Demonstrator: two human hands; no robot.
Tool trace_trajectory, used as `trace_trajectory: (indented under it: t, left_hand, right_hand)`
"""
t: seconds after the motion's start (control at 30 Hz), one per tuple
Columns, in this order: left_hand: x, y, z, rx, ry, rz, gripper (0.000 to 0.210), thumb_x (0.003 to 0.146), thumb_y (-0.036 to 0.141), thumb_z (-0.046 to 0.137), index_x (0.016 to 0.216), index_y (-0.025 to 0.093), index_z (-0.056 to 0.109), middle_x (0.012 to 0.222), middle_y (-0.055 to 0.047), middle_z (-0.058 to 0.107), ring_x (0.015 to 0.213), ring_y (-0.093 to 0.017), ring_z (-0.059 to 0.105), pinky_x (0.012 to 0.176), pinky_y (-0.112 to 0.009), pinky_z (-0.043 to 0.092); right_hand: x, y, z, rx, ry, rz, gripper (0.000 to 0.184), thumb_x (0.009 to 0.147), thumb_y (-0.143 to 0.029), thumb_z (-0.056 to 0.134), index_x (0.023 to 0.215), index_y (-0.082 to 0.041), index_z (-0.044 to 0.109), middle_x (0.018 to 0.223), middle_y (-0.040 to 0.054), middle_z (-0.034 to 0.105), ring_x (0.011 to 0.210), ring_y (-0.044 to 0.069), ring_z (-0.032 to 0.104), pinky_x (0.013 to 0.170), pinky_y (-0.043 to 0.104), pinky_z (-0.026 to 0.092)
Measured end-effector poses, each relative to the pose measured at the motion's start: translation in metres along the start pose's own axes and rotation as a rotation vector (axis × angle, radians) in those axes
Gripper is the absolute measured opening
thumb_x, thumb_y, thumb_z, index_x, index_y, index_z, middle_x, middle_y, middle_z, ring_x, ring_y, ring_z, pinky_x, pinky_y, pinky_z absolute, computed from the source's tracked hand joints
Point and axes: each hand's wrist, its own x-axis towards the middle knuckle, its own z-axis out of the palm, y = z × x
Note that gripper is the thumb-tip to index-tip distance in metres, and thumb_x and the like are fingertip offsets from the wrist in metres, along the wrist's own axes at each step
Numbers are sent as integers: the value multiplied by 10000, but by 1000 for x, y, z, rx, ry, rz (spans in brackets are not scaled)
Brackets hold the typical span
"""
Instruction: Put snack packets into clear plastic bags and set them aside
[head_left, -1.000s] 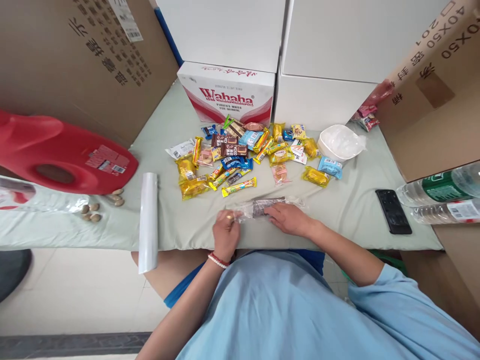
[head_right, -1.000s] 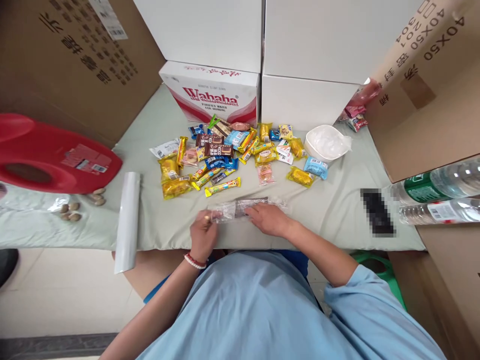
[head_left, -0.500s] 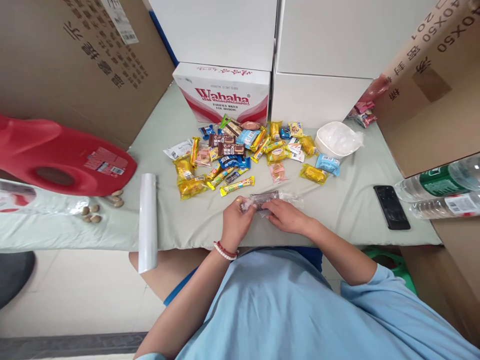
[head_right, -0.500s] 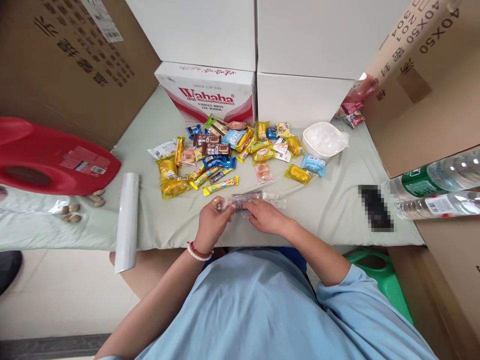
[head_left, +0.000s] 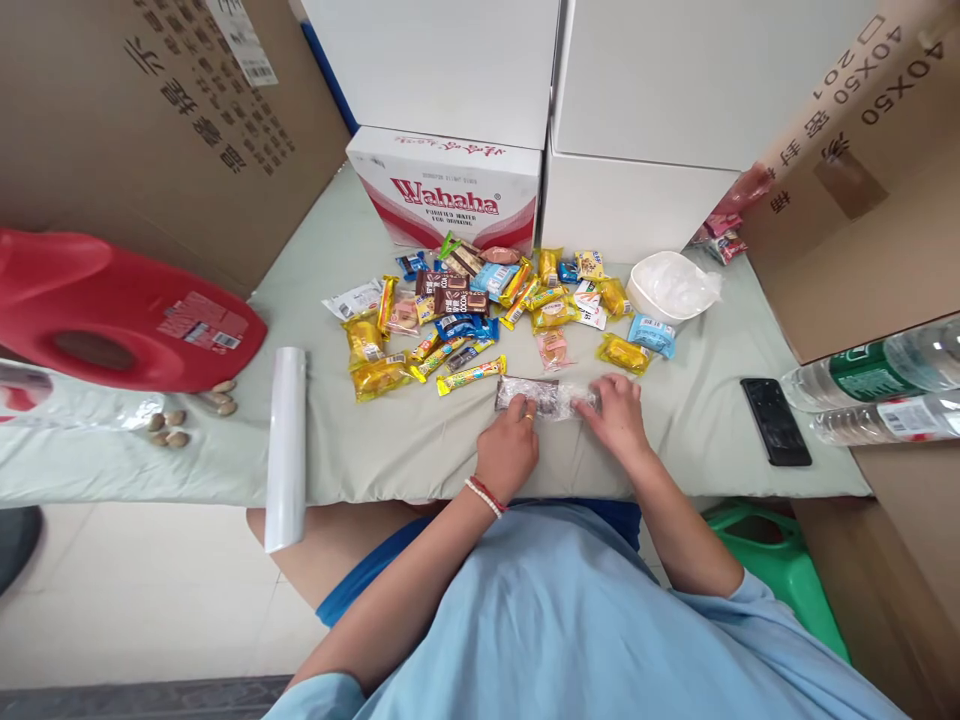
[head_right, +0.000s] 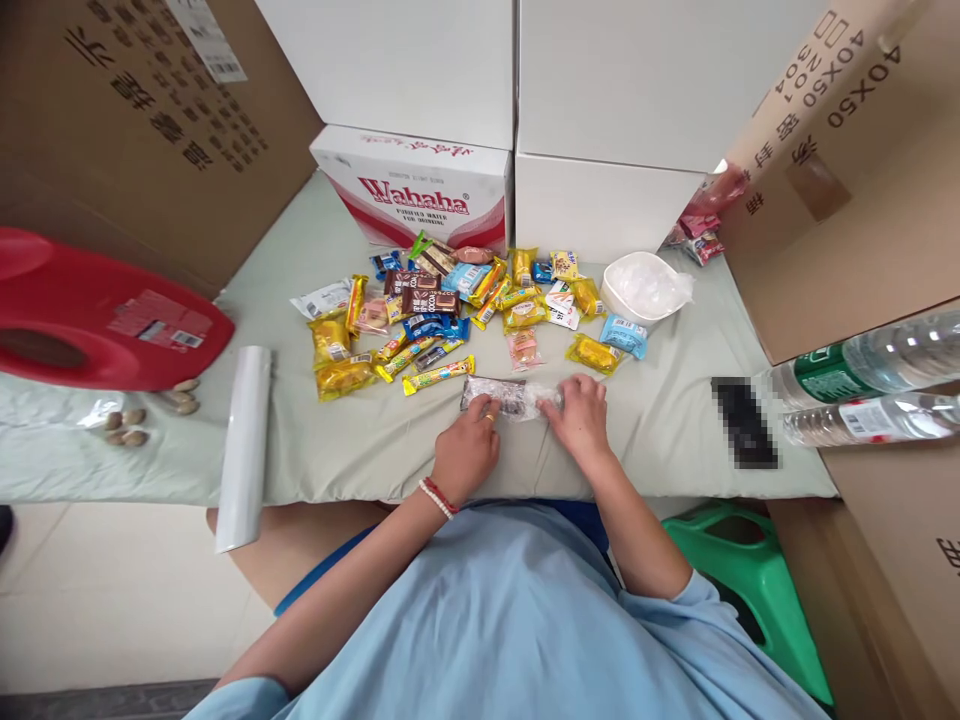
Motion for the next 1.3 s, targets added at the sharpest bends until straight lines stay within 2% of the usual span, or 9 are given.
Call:
trace_trajectory:
  t: [0.2,0.43,0.53,0.63,0.8,0.93,1.1,1.2,1.3]
  left_hand:
    - [2,1,3,81,-15,44,515,979,112,433,1471,211,553,1567,-148,557,1027,-252,727,742,-344,569]
    - [-2,-5,-4,27,-123,50,381,940,140,478,1238,151,717,1600,-173,532,943,-252,753,782,-368,603]
    - [-7,-25,-5,-207,68,-7,411,923,130,469,1236,221,719,1465,-89,657,1123,-235,724,986,-367,582]
    - [2,-42,-1,-297,289,-235,357,985,221,443,1208,184,719,1280,-130,705,1166,-272,691,1042,-423,555]
    - [35,-45,10,-258,293,-247,288,929,342,635,1110,148,747,1151,-181,678,1153,-360,625,1042,-535,509]
    - [36,-32,11,-430,408,-184,245,881,288,701,1103,187,712,1083,-116,697,1049,-290,651,964,-456,533]
    - [6,5,3,-461,455,200,232,937,132,575,1134,205,673,1081,-94,729,1005,-222,682,879,-367,527]
    - [-5,25,0,-357,327,574,377,940,81,524,1244,235,685,1263,-120,731,1249,-259,650,1037,-453,491]
    - [-10,21,1,-389,175,737,454,939,89,531,1359,226,638,1415,-136,677,1383,-267,579,1115,-471,487]
  right_hand:
    - [13,-24,-14,177,-180,14,190,1014,-370,523,950,-242,648,890,55,700,801,228,637,726,314,463]
    - [51,-90,21,207,-488,-193,176,999,-162,522,949,-190,688,987,80,745,928,208,660,820,281,442]
    - [52,-89,36,204,-500,-204,221,1000,-119,497,991,-166,713,1005,101,730,947,211,652,860,287,449]
    - [46,-80,40,287,-466,-216,255,985,-90,497,1075,-170,722,1016,93,715,960,206,648,889,292,464]
    - [35,-74,39,475,-429,-145,242,986,-118,501,1070,-190,717,1043,86,694,851,190,657,846,327,518]
    - [18,-68,32,831,-404,80,171,1006,-292,580,1145,-239,663,1009,40,699,762,171,688,774,342,574]
    - [-20,-55,3,1330,-369,432,519,921,-638,692,1292,-286,601,992,21,721,852,201,717,774,367,616]
    - [-41,-43,-13,1330,-363,496,524,870,-611,775,1262,-284,657,1058,37,749,932,208,708,804,343,598]
    - [-50,-19,-25,1286,-264,536,499,838,-556,822,1236,-285,690,1026,30,748,922,203,697,793,323,583]
